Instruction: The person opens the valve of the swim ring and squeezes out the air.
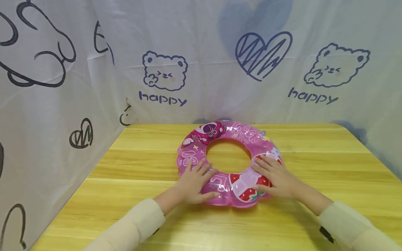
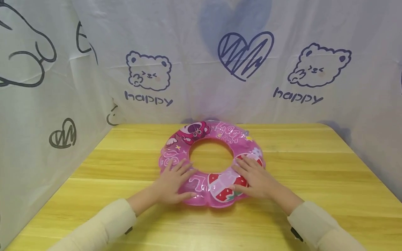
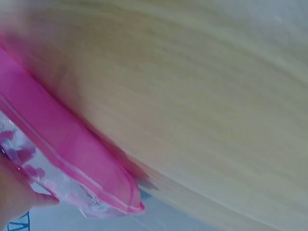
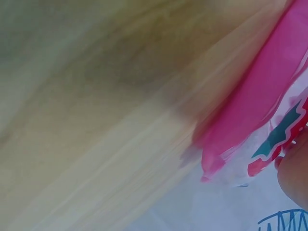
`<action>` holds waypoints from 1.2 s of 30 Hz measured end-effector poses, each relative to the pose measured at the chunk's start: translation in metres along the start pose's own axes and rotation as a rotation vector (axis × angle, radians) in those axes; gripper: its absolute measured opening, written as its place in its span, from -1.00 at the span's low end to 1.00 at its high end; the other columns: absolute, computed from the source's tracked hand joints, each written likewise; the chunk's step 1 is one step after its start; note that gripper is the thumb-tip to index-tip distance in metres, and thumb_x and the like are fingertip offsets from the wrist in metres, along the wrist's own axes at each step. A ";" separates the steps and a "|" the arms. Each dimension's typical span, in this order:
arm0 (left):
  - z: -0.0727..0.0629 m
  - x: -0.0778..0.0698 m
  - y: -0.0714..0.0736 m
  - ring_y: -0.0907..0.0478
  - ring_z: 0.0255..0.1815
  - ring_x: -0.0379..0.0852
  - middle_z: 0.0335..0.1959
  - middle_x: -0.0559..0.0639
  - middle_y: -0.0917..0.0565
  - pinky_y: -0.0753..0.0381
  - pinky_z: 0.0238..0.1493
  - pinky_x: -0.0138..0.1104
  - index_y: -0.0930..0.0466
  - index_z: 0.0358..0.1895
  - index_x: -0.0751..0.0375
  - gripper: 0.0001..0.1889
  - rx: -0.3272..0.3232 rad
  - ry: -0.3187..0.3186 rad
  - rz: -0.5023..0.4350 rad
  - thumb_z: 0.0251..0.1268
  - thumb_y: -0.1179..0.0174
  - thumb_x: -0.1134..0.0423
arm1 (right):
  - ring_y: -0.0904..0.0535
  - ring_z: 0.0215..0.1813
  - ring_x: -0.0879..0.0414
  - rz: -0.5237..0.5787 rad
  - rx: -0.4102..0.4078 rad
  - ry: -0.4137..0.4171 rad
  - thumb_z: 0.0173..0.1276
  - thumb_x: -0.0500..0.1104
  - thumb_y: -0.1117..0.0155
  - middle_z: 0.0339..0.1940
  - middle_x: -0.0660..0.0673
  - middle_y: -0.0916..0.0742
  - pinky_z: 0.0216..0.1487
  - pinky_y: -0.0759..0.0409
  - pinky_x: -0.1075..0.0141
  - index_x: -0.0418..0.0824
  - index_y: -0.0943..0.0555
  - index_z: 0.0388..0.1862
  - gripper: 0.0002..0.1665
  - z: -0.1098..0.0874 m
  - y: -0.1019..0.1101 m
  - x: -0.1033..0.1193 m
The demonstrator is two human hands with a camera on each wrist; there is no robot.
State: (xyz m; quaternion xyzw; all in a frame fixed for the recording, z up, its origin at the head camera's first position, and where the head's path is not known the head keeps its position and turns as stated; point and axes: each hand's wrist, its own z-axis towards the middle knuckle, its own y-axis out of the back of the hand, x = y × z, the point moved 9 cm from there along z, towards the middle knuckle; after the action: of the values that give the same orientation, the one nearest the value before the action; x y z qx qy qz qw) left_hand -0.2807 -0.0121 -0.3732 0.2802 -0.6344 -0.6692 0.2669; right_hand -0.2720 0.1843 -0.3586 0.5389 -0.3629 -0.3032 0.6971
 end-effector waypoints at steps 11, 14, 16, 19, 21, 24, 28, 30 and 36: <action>-0.009 0.014 0.008 0.00 0.48 0.19 0.44 0.13 -0.19 0.18 0.39 0.25 -0.15 0.41 0.11 -0.19 -0.019 -0.059 0.007 0.20 0.09 -0.34 | -0.23 0.38 -0.28 -0.016 -0.002 0.058 0.25 0.24 -0.13 0.34 -0.29 -0.42 0.33 -0.20 -0.19 -0.21 -0.36 0.32 -0.20 -0.007 -0.001 0.015; -0.011 0.020 0.009 0.00 0.49 0.16 0.44 0.11 -0.20 0.20 0.38 0.26 -0.14 0.41 0.12 -0.17 -0.012 -0.037 0.005 0.21 0.11 -0.36 | -0.22 0.39 -0.27 -0.005 0.009 0.056 0.26 0.24 -0.12 0.36 -0.28 -0.40 0.33 -0.20 -0.20 -0.19 -0.34 0.34 -0.21 -0.008 -0.002 0.019; -0.011 0.022 0.010 -0.01 0.49 0.15 0.44 0.09 -0.20 0.22 0.38 0.27 -0.15 0.41 0.12 -0.18 -0.009 -0.031 -0.003 0.22 0.11 -0.36 | -0.22 0.39 -0.25 -0.005 0.009 0.058 0.27 0.24 -0.12 0.36 -0.27 -0.40 0.33 -0.21 -0.18 -0.18 -0.34 0.34 -0.21 -0.009 -0.002 0.022; -0.011 0.025 0.011 -0.01 0.49 0.14 0.44 0.07 -0.21 0.24 0.38 0.27 -0.16 0.40 0.12 -0.20 -0.008 -0.021 -0.020 0.22 0.08 -0.33 | -0.23 0.39 -0.22 -0.007 0.014 0.064 0.27 0.25 -0.11 0.37 -0.25 -0.40 0.33 -0.25 -0.16 -0.16 -0.34 0.35 -0.22 -0.010 -0.002 0.025; -0.011 0.027 0.012 -0.02 0.49 0.14 0.44 0.07 -0.22 0.26 0.38 0.27 -0.18 0.39 0.12 -0.21 -0.007 -0.012 -0.032 0.23 0.06 -0.32 | -0.24 0.39 -0.22 -0.015 0.010 0.076 0.27 0.25 -0.10 0.37 -0.24 -0.41 0.32 -0.26 -0.15 -0.16 -0.34 0.34 -0.22 -0.011 -0.001 0.028; -0.009 0.030 0.012 -0.03 0.48 0.14 0.43 0.06 -0.23 0.29 0.39 0.26 -0.20 0.39 0.11 -0.23 0.000 0.009 -0.053 0.23 0.06 -0.31 | -0.25 0.38 -0.21 -0.023 0.000 0.091 0.27 0.24 -0.12 0.36 -0.25 -0.41 0.33 -0.26 -0.14 -0.17 -0.36 0.33 -0.23 -0.013 -0.001 0.033; -0.007 0.034 0.014 -0.05 0.47 0.16 0.41 0.06 -0.26 0.29 0.40 0.23 -0.21 0.38 0.10 -0.25 0.004 0.030 -0.072 0.25 0.07 -0.30 | -0.27 0.37 -0.21 -0.038 -0.012 0.112 0.28 0.21 -0.13 0.35 -0.26 -0.43 0.33 -0.27 -0.11 -0.18 -0.36 0.32 -0.25 -0.015 0.000 0.037; -0.006 0.036 0.015 -0.05 0.47 0.17 0.41 0.05 -0.28 0.27 0.41 0.23 -0.22 0.38 0.10 -0.26 0.006 0.038 -0.060 0.25 0.07 -0.29 | -0.28 0.37 -0.21 -0.048 -0.017 0.128 0.28 0.21 -0.13 0.34 -0.26 -0.44 0.32 -0.28 -0.11 -0.18 -0.36 0.32 -0.25 -0.015 0.000 0.040; -0.004 0.042 0.017 -0.01 0.48 0.19 0.41 0.07 -0.27 0.25 0.40 0.24 -0.22 0.38 0.09 -0.30 0.014 0.063 -0.044 0.29 0.08 -0.25 | -0.31 0.36 -0.19 -0.072 -0.027 0.173 0.30 0.22 -0.10 0.33 -0.25 -0.45 0.33 -0.26 -0.08 -0.17 -0.36 0.33 -0.26 -0.016 -0.001 0.050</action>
State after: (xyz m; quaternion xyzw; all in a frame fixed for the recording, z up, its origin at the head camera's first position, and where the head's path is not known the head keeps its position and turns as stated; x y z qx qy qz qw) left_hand -0.3075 -0.0461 -0.3582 0.3167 -0.6241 -0.6612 0.2701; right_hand -0.2308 0.1518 -0.3531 0.5663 -0.2776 -0.2852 0.7217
